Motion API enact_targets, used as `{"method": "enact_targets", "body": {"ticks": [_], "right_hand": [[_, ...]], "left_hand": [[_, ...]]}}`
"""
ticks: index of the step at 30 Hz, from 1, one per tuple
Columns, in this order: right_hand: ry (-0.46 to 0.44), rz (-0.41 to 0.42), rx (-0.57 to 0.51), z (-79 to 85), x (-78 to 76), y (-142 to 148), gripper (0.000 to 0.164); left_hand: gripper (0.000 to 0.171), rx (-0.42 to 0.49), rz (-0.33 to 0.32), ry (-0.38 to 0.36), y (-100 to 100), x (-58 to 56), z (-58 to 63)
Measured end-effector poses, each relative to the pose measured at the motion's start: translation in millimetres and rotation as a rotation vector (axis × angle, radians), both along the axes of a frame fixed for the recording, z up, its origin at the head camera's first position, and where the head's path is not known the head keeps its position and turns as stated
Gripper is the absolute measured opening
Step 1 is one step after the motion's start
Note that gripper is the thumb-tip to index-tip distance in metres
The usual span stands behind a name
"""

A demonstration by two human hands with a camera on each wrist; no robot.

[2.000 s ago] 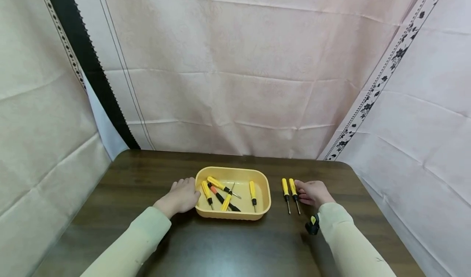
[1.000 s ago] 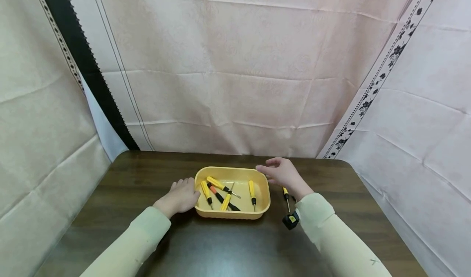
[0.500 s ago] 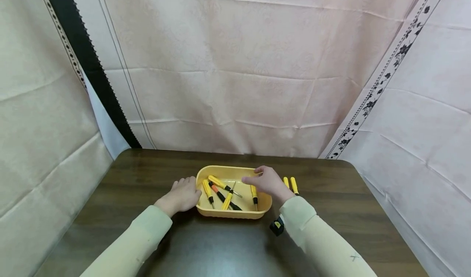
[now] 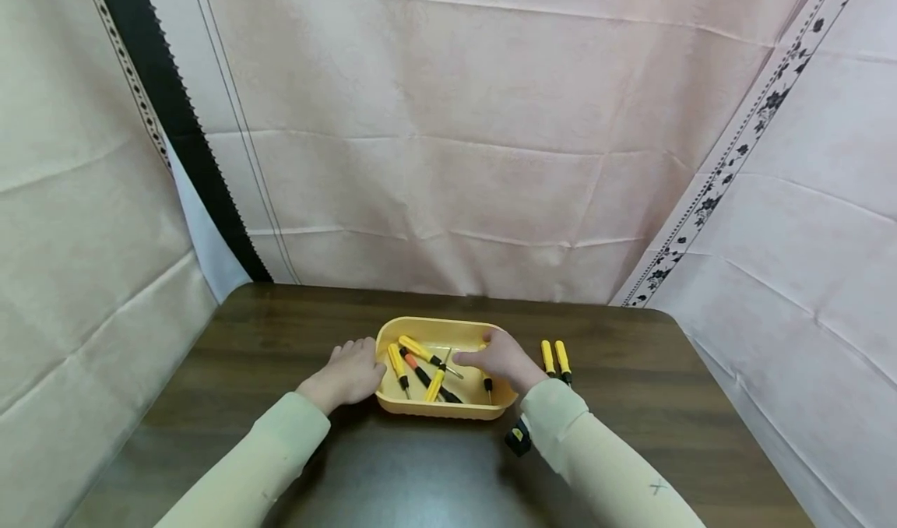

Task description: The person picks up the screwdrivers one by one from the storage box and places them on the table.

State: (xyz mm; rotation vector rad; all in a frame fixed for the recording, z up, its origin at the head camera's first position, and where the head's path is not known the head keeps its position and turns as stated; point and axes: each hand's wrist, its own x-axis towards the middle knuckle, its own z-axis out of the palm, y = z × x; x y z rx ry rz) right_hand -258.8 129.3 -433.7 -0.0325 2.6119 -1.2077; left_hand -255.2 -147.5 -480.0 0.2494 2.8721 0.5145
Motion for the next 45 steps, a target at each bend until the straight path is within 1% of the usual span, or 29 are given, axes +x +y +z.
{"method": "enact_targets", "body": {"ticks": [3,9,12,17,19,21,23,24,25,27,29,32,36,40,43,45], "right_hand": [[0.004,0.010,-0.004,-2.6,0.8,0,0.089],[-0.002,0.000,-0.014,-8.2,-2.1,-3,0.094],[-0.022,-0.011,0.002,-11.6,-3.4,-4,0.091],[-0.033,-0.024,0.063,-18.5,-8.4,-5,0.074],[-0.035,-0.033,0.078,-22.3,-12.8,-6,0.066],[-0.042,-0.049,0.078,-25.9,-16.7,-6,0.051],[-0.042,-0.063,0.059,-30.1,-20.3,-7,0.033],[-0.035,-0.068,0.055,-32.1,-21.8,-7,0.027],[-0.026,-0.070,0.056,-34.4,-22.9,-8,0.029],[0.002,-0.075,0.062,-38.2,-24.7,-9,0.038],[0.020,-0.079,0.075,-41.2,-25.8,-10,0.043],[0.028,-0.082,0.084,-44.2,-27.4,-12,0.044],[0.017,-0.078,0.113,-43.8,-31.0,-14,0.044],[-0.030,-0.085,0.157,-42.7,-34.4,-13,0.039],[-0.072,-0.098,0.174,-42.8,-34.7,-14,0.029],[-0.071,-0.094,0.186,-43.4,-34.0,-15,0.024]], "left_hand": [[0.051,0.002,-0.008,-0.003,0,1.0,-0.7],[0.049,0.000,-0.017,0.009,0,1.0,1.6],[0.050,0.011,-0.015,0.003,0,0.1,2.6],[0.052,0.011,-0.009,-0.011,0,-0.7,0.9],[0.052,0.006,-0.010,-0.012,0,-0.7,1.4],[0.051,0.002,-0.009,-0.012,0,-0.9,2.8],[0.050,-0.002,-0.009,-0.007,0,-1.1,3.6],[0.050,-0.003,-0.010,-0.006,0,-1.0,3.8],[0.050,-0.001,-0.010,-0.006,0,-0.8,4.0],[0.050,0.001,-0.007,-0.011,0,-0.1,4.2],[0.050,0.005,-0.008,-0.018,0,0.5,4.4],[0.050,0.009,-0.005,-0.027,0,0.1,3.9],[0.050,0.007,0.000,-0.014,0,-1.6,3.7],[0.050,0.018,-0.003,-0.016,0,-2.9,3.5],[0.051,0.023,-0.004,-0.029,1,-3.6,1.8],[0.051,0.018,-0.002,-0.029,0,-3.9,0.1]]}}
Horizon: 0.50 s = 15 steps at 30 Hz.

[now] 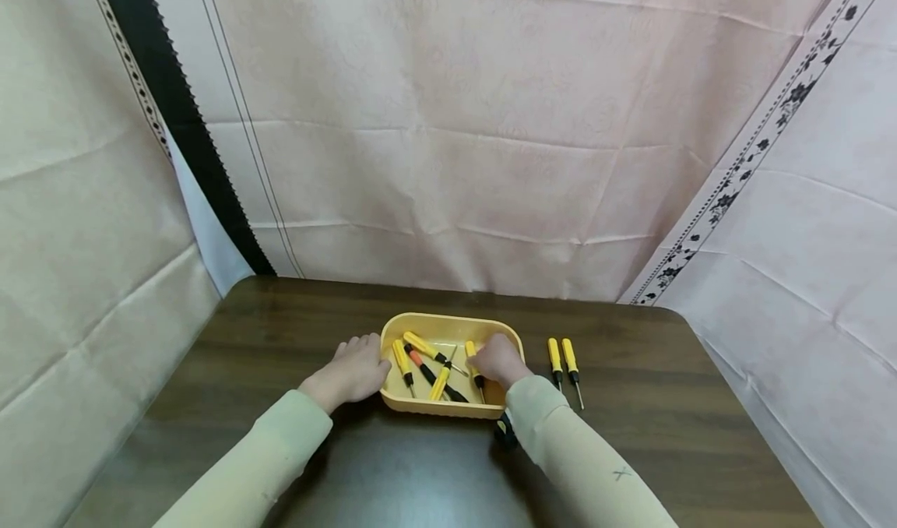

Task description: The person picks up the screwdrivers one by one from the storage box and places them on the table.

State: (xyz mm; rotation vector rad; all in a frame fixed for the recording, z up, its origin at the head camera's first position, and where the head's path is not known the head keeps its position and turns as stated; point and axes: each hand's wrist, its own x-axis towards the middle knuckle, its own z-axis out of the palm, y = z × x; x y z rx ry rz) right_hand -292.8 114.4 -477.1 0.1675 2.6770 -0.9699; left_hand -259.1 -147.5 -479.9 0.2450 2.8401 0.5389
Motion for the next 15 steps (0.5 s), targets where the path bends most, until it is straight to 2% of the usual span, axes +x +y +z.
{"method": "enact_targets", "body": {"ticks": [5,15], "right_hand": [[0.044,0.027,0.032,0.6,2.8,-1.7,0.022],[0.026,0.028,0.041,2.2,5.0,-3.0,0.025]], "left_hand": [[0.051,-0.003,-0.001,0.011,0.1,0.9,0.6],[0.049,-0.003,-0.004,0.032,1.2,4.2,1.0]]}}
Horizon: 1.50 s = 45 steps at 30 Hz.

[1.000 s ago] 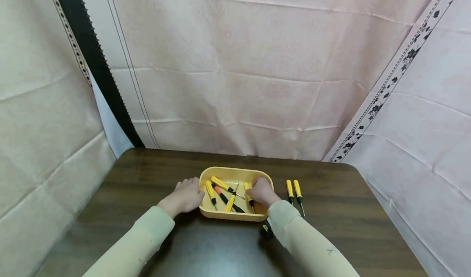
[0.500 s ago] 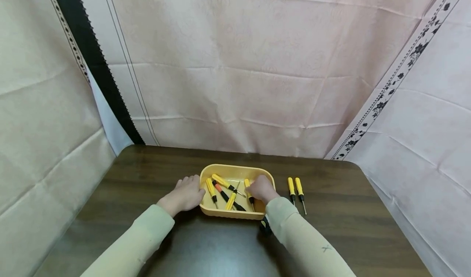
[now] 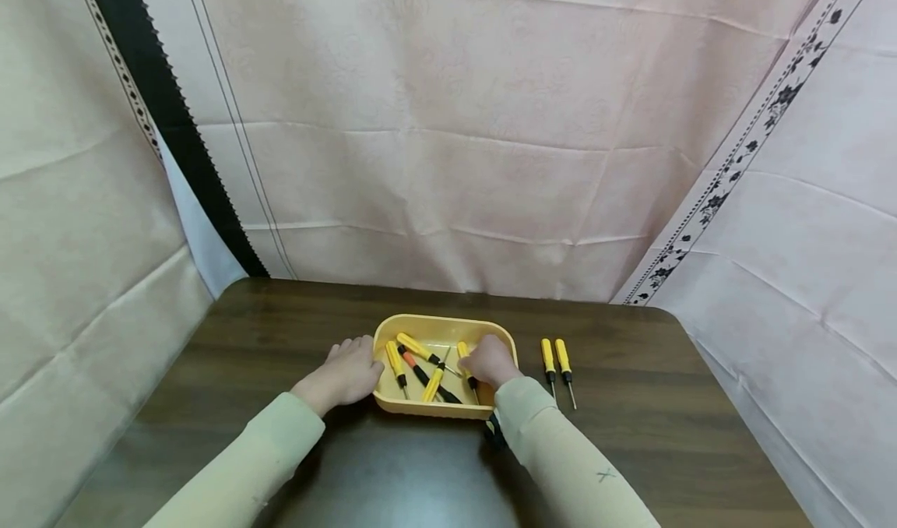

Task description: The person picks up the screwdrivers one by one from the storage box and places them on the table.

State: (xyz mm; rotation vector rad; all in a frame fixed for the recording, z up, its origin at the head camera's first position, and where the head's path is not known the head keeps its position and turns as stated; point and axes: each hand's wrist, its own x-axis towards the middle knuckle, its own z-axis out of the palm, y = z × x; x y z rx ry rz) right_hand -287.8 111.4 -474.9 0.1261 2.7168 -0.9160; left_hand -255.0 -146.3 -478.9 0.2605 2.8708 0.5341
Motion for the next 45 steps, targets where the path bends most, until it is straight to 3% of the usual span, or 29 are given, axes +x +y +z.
{"method": "enact_targets", "body": {"ticks": [8,15,18,26,32,38,45], "right_hand": [[0.039,0.030,0.029,-3.1,0.0,4,0.036],[0.049,0.011,-0.015,0.8,3.9,1,0.031],[0.058,0.024,-0.009,0.7,3.7,1,0.032],[0.070,0.025,-0.010,1.4,3.9,1,0.036],[0.069,0.036,-0.011,0.1,4.2,0,0.037],[0.019,0.020,-0.084,0.7,3.5,0,0.034],[-0.036,0.054,-0.230,25.6,4.1,7,0.041]], "left_hand": [[0.047,-0.024,-0.013,0.021,2,0.0,-1.3],[0.048,-0.173,-0.092,0.212,1,1.3,9.3],[0.048,-0.209,-0.119,0.258,1,-0.4,11.7],[0.039,-0.198,-0.107,0.193,1,-3.9,9.4],[0.045,-0.206,-0.090,0.159,3,-0.8,8.3],[0.043,-0.203,-0.094,0.147,2,-0.1,8.6],[0.042,-0.179,-0.082,0.132,2,-0.7,7.6]]}}
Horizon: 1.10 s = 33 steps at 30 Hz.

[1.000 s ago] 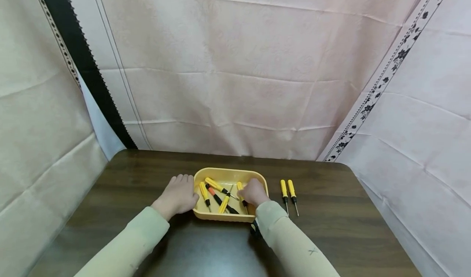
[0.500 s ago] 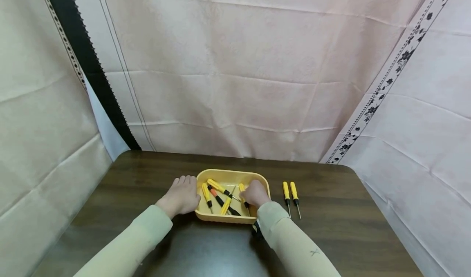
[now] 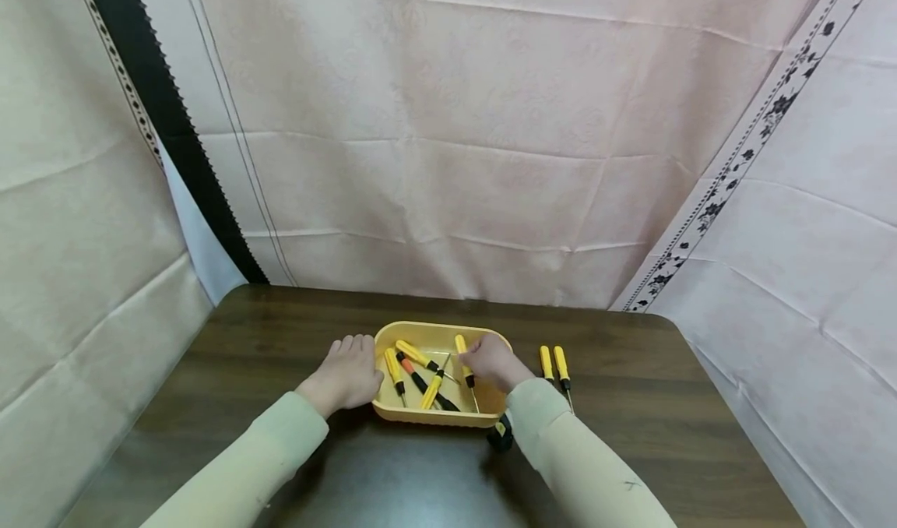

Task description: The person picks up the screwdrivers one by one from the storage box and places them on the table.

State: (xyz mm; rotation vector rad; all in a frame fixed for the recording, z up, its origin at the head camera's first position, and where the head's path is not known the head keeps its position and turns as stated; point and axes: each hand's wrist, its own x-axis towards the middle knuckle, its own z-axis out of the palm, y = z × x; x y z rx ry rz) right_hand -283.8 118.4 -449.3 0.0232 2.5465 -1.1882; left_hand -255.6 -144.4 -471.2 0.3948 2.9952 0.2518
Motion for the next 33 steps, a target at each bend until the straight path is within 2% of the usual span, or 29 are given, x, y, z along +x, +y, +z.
{"method": "enact_targets", "body": {"ticks": [5,12,21,24,27,33], "right_hand": [[-0.051,0.026,-0.200,11.5,3.0,12,0.019],[-0.058,0.031,-0.346,8.2,-1.5,23,0.026],[-0.010,-0.056,-0.359,14.0,-6.4,33,0.028],[-0.006,-0.062,-0.385,19.1,-7.1,39,0.031],[0.001,-0.059,-0.412,25.6,-8.1,48,0.033],[0.047,-0.081,-0.365,30.6,-9.9,79,0.035]], "left_hand": [[0.041,0.005,-0.004,0.004,2,1.0,1.2],[0.042,0.016,-0.002,0.004,2,1.5,0.5],[0.038,0.035,-0.016,-0.001,2,-0.1,-1.9],[0.038,0.033,-0.013,-0.010,2,0.0,-1.1],[0.038,0.043,-0.007,-0.018,1,0.3,-0.5],[0.040,0.065,0.000,-0.014,0,-0.9,-3.9]]}}
